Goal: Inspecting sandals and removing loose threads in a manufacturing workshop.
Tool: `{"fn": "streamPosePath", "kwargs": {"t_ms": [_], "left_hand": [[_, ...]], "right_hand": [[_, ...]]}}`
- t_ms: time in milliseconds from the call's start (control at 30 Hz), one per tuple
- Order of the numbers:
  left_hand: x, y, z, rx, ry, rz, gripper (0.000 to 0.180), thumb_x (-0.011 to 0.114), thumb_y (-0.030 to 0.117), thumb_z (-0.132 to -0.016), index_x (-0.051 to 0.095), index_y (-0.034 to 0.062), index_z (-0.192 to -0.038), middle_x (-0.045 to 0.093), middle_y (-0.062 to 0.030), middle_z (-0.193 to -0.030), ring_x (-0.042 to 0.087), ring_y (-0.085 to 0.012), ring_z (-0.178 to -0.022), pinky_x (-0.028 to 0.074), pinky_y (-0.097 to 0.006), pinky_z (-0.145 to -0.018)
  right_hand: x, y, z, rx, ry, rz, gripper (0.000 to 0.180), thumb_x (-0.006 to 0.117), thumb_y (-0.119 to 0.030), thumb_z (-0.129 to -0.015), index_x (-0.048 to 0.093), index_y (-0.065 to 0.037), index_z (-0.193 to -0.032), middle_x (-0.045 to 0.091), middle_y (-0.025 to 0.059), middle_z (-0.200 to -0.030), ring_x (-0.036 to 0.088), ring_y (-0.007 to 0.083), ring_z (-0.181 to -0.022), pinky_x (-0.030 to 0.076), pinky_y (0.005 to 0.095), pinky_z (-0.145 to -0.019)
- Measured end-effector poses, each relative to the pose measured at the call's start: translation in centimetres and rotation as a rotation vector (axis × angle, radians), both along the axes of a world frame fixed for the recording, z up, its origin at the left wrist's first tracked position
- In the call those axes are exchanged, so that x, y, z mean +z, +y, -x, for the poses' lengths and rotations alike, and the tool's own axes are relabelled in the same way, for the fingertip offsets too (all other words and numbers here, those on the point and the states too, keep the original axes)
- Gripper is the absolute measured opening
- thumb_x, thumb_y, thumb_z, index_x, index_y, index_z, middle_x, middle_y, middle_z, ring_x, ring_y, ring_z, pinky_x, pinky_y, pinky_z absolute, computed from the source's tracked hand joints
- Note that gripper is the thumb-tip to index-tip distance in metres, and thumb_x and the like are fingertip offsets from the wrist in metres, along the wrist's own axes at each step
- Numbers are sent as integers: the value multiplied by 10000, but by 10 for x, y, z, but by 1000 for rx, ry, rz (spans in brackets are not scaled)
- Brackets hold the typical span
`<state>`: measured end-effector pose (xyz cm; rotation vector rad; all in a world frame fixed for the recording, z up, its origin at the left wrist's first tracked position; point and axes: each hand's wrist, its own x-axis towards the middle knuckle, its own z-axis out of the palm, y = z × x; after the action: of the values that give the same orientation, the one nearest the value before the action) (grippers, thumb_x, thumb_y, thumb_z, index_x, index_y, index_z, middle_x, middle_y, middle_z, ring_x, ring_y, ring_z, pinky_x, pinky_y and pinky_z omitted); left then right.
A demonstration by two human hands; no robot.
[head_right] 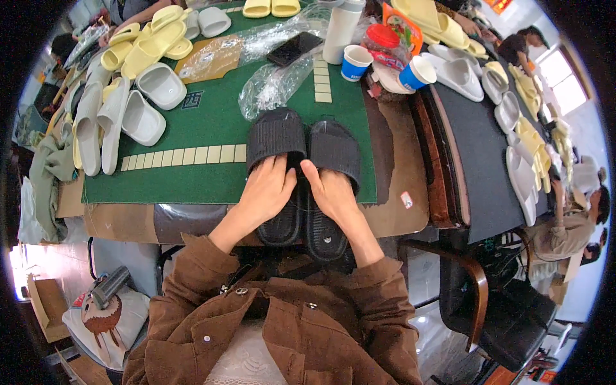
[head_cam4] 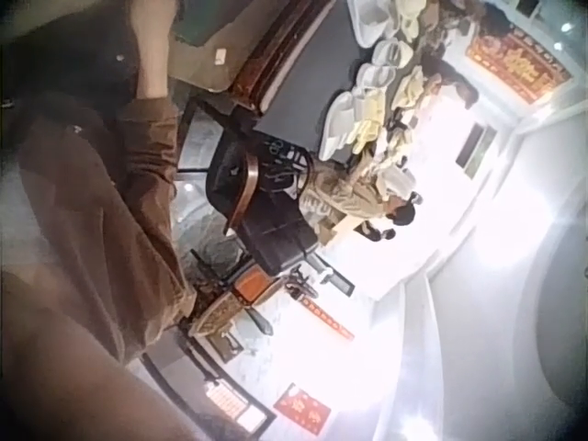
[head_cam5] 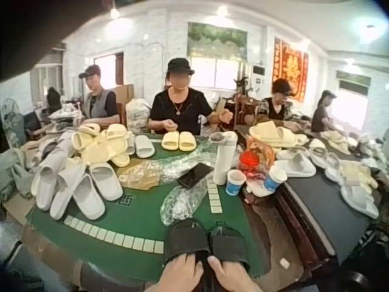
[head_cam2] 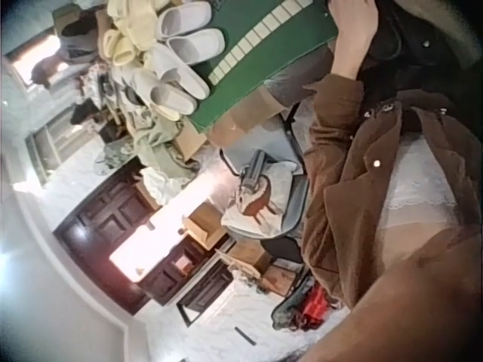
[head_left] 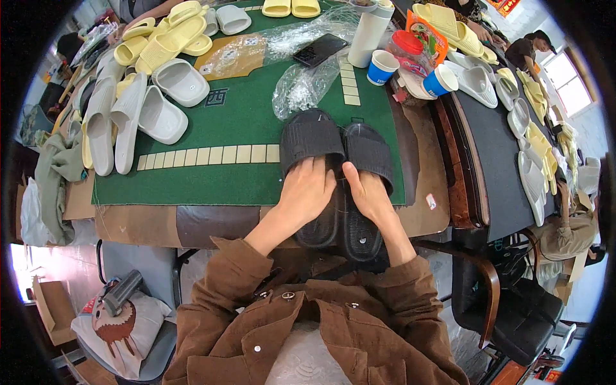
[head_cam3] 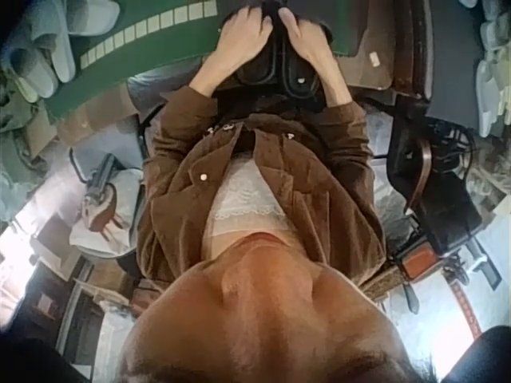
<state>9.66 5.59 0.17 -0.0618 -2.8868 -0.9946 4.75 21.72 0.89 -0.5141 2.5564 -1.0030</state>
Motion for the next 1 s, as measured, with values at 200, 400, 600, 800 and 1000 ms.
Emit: {"fn": "streamPosePath", "kwargs": {"t_ms": [200,400,600,800,1000], "left_hand": [[11,-9,28,-173,-203,-239,442,568,299,-841,532,-86,-1055,592,-307,-962,573,-465,-907,462,-472,-806],[14,-26,31,-345,-299,-310,504,594,358,-810,556,-95,-1029,616,-305,-931,604,-427,-903,471,-426,-808],[35,-32,1,-467,-360,-228,658,661,408,-755,509,-90,-1158,598,-316,-1043,591,-416,-990,458,-427,-855],[13,-39,-11,-409,-390,-307,626,670,347,-758,493,-120,-1137,585,-330,-1034,603,-402,-959,462,-429,-820],[17,-23,-17,-439,-129,-297,638,727,418,-711,553,-86,-1063,607,-298,-1013,608,-405,-953,476,-428,-831]], "right_hand": [[-15,-7,10,-17,165,169,756,377,-543,-954,304,57,-1408,329,289,-1431,297,389,-1351,225,397,-1109],[-12,-5,5,17,117,280,758,370,-539,-958,263,39,-1436,302,260,-1460,234,363,-1391,161,377,-1137],[-22,-13,-30,23,59,337,768,341,-500,-976,148,68,-1456,149,263,-1518,95,358,-1432,54,396,-1156],[-19,-19,-43,31,59,327,790,337,-503,-976,110,82,-1456,107,272,-1523,60,362,-1435,44,398,-1157],[-19,-16,-40,30,-23,403,810,339,-523,-971,98,76,-1460,97,262,-1529,51,350,-1439,40,387,-1156]]}}
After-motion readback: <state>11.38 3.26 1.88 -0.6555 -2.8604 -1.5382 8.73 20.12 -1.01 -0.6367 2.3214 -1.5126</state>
